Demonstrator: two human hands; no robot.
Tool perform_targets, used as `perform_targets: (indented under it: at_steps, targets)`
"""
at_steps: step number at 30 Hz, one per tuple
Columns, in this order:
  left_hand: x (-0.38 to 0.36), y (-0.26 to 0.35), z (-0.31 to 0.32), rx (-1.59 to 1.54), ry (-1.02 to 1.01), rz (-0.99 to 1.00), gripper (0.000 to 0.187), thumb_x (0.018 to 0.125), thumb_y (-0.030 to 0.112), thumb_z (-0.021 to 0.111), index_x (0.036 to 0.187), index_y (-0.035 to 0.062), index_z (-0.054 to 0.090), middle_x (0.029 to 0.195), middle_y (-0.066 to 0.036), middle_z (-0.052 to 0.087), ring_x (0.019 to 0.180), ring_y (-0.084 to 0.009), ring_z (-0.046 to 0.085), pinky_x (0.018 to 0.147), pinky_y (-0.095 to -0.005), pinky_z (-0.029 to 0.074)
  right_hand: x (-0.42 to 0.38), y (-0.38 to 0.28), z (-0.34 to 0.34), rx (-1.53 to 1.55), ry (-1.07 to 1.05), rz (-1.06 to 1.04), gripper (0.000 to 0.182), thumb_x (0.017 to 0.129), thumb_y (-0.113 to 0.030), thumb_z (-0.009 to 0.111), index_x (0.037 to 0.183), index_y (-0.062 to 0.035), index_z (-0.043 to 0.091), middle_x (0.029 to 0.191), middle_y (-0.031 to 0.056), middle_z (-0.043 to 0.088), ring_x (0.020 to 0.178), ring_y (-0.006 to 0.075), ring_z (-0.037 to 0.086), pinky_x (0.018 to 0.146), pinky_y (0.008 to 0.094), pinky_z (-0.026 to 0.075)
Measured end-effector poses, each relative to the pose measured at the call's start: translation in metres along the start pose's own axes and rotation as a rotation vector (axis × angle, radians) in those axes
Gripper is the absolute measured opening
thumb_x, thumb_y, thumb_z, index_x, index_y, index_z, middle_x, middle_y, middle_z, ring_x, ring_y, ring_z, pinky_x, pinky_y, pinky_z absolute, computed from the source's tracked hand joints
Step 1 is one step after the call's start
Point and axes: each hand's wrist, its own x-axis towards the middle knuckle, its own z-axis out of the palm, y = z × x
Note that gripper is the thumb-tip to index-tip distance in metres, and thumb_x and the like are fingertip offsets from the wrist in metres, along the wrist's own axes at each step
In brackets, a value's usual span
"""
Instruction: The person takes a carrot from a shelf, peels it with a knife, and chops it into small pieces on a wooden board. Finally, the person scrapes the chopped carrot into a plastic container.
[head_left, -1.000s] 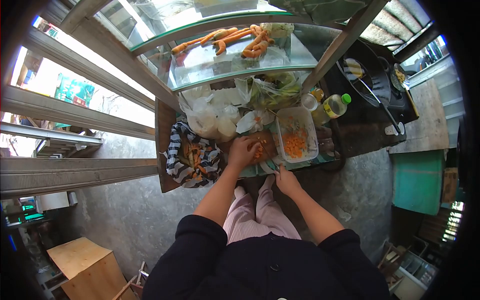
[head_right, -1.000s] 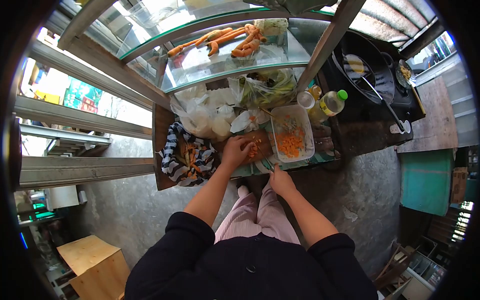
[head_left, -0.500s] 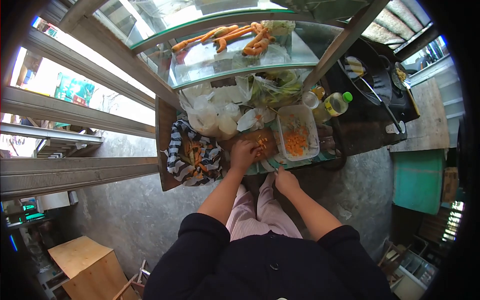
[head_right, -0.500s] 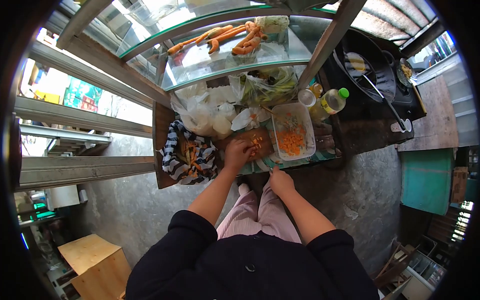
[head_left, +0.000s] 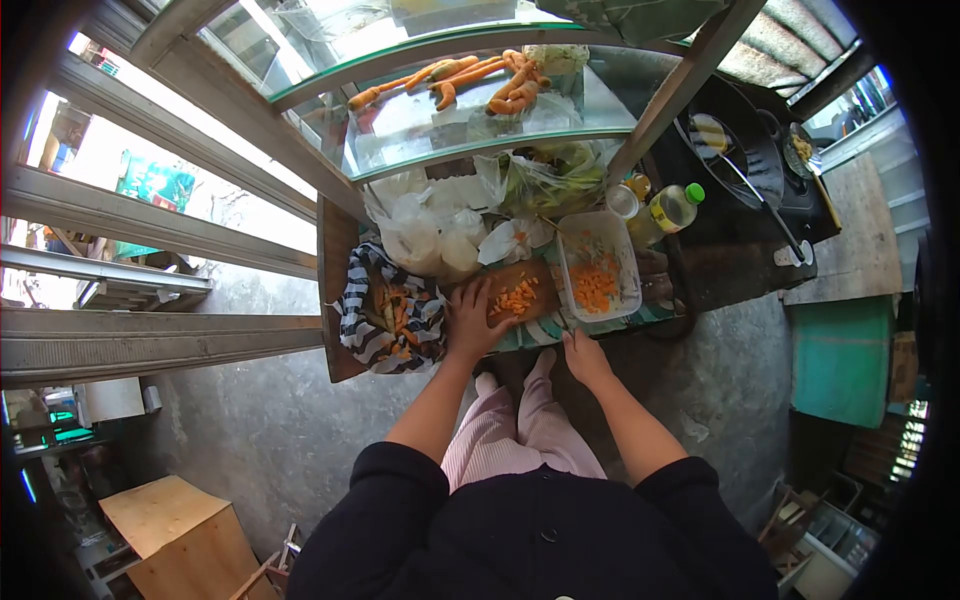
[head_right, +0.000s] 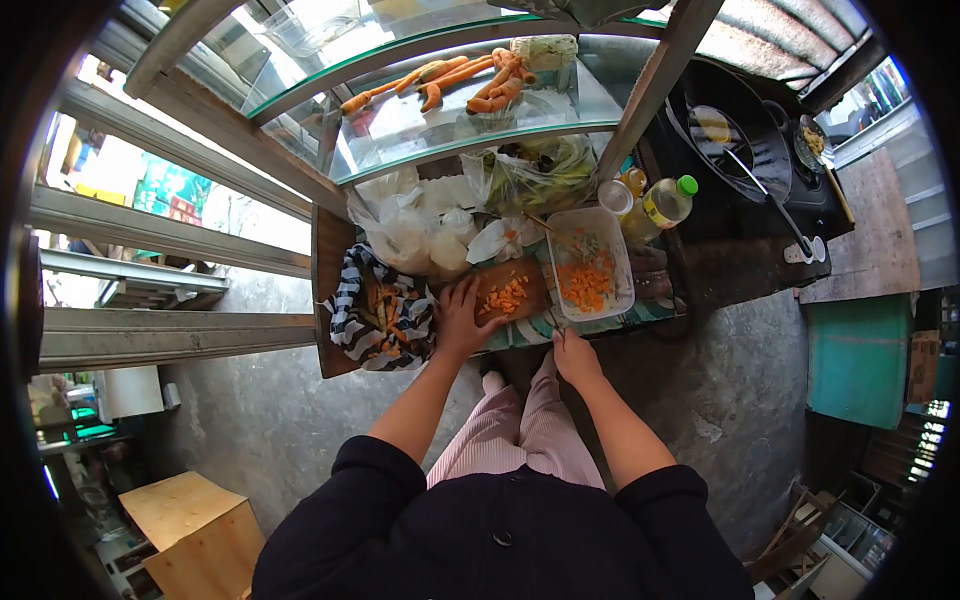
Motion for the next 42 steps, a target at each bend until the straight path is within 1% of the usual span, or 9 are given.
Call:
perform_targets:
  at_steps: [2,9,18,20,24,26,29,36,42]
  targets:
    - [0.002,0.013,0.006,0.216,-0.06,-0.074,0.083,0.08,0.053,0.066,0.145,0.0095,0.037,0.145,-0.011,0.041,0.133,-0.0312,0.034,0.107,-0.0506,0.026,-0.001,-0.006,0.005,-0.006,-0.01,-0.01,0.038,0.1,-0.033,0.041,0.106,0.003,0.052,0.092,0.0319,0.063,0.092,0.0487,0.06,0.08,0.0557,0.046]
    - [0.013,0.004,0.019,0.041,0.017,-0.009,0.078,0.086,0.05,0.059,0.147,0.0094,0.032,0.146,-0.01,0.041,0.135,-0.0301,0.033,0.108,-0.0528,0.02,-0.008,-0.006,0.002,0.01,-0.01,-0.031,0.039,0.1,-0.034,0.041,0.106,0.003,0.052,0.093,0.0316,0.063,0.093,0.0492,0.059,0.08,0.0549,0.046]
    - [0.022,-0.001,-0.003,0.053,-0.129,0.135,0.047,0.09,0.037,0.058,0.13,0.0123,0.056,0.137,-0.007,0.05,0.131,-0.0265,0.039,0.101,-0.0468,0.03,-0.034,-0.003,-0.023,0.133,-0.01,-0.084,0.036,0.099,-0.034,0.044,0.101,0.001,0.051,0.09,0.031,0.062,0.091,0.0499,0.058,0.076,0.0535,0.045]
    - [0.023,-0.011,-0.007,-0.128,-0.085,-0.11,0.058,0.085,0.041,0.063,0.134,0.0124,0.051,0.137,-0.01,0.051,0.132,-0.0297,0.037,0.103,-0.0482,0.03,-0.043,-0.001,-0.029,0.179,-0.021,-0.075,0.034,0.099,-0.034,0.045,0.099,0.0,0.051,0.089,0.0295,0.062,0.089,0.0488,0.059,0.073,0.0523,0.046]
    - [0.008,-0.026,-0.026,-0.085,-0.137,-0.123,0.084,0.072,0.04,0.077,0.143,0.0139,0.04,0.142,-0.013,0.044,0.132,-0.0391,0.035,0.107,-0.0514,0.031,-0.059,0.01,-0.043,0.18,0.004,-0.09,0.031,0.1,-0.031,0.045,0.095,-0.0004,0.048,0.079,0.0269,0.058,0.084,0.0481,0.058,0.068,0.0488,0.044]
    - [0.003,-0.032,-0.034,0.091,-0.372,0.009,0.115,0.054,0.04,0.087,0.149,0.0144,0.027,0.147,-0.018,0.035,0.132,-0.046,0.03,0.111,-0.0532,0.029,-0.068,0.02,-0.048,0.183,0.002,-0.064,0.031,0.099,-0.033,0.047,0.096,-0.0018,0.049,0.082,0.0266,0.061,0.084,0.0482,0.059,0.069,0.0511,0.045]
    - [0.0,-0.029,-0.036,0.097,-0.411,-0.095,0.124,0.045,0.03,0.089,0.149,0.0132,0.024,0.147,-0.024,0.026,0.132,-0.0514,0.027,0.107,-0.0548,0.035,-0.077,0.031,-0.053,0.162,0.026,-0.05,0.031,0.099,-0.032,0.048,0.095,-0.0019,0.049,0.082,0.0264,0.061,0.083,0.0484,0.059,0.068,0.0513,0.045]
    - [-0.005,-0.02,-0.053,0.044,-0.373,-0.045,0.115,0.049,0.033,0.085,0.147,0.0231,0.027,0.141,-0.029,0.029,0.128,-0.0546,0.027,0.106,-0.059,0.033,-0.091,0.028,-0.061,0.212,0.066,-0.027,0.034,0.099,-0.035,0.048,0.093,-0.0013,0.048,0.081,0.0258,0.06,0.085,0.0478,0.058,0.068,0.0479,0.045]
    - [-0.01,-0.01,-0.076,-0.03,-0.181,0.057,0.101,0.046,0.033,0.083,0.135,0.0192,0.038,0.134,-0.023,0.039,0.124,-0.0474,0.034,0.104,-0.0567,0.032,-0.086,0.006,-0.064,0.293,0.128,-0.108,0.03,0.099,-0.031,0.045,0.099,-0.0021,0.049,0.082,0.0259,0.061,0.086,0.0472,0.059,0.071,0.0502,0.046]
